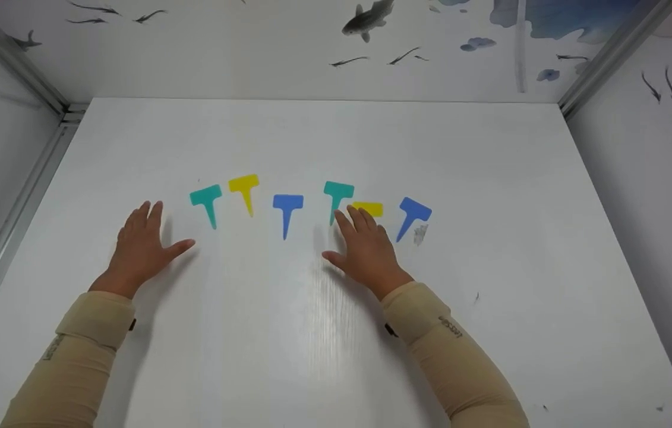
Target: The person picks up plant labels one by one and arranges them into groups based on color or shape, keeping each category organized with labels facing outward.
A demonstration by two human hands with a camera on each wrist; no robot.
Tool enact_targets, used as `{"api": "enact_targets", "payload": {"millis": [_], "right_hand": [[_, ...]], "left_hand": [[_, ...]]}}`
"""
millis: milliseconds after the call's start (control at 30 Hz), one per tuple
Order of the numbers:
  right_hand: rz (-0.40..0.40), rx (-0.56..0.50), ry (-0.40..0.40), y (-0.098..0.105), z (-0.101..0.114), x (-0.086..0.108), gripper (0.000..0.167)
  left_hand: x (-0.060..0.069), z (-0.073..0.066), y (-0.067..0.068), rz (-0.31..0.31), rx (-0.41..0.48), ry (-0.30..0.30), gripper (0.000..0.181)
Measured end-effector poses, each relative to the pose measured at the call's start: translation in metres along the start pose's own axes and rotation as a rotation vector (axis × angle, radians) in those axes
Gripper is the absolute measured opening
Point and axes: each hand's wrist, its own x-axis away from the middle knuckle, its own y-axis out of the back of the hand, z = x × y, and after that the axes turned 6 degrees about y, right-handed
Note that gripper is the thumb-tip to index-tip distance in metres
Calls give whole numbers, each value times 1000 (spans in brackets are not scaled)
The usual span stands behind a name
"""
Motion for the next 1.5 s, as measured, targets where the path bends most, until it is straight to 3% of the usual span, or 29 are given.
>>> {"api": "enact_targets", "payload": {"millis": [567, 1067, 1500], "right_hand": [[63, -63, 58, -8, 8, -27, 82], [79, -27, 136, -8, 19, -47, 79], [64, 8, 186, -13, 22, -59, 79]], "left_hand": [[-11, 2, -3, 42, 93, 31, 96], [-25, -2, -6, 49, 98, 39, 92], [-40, -5, -5, 78, 217, 55, 89]]}}
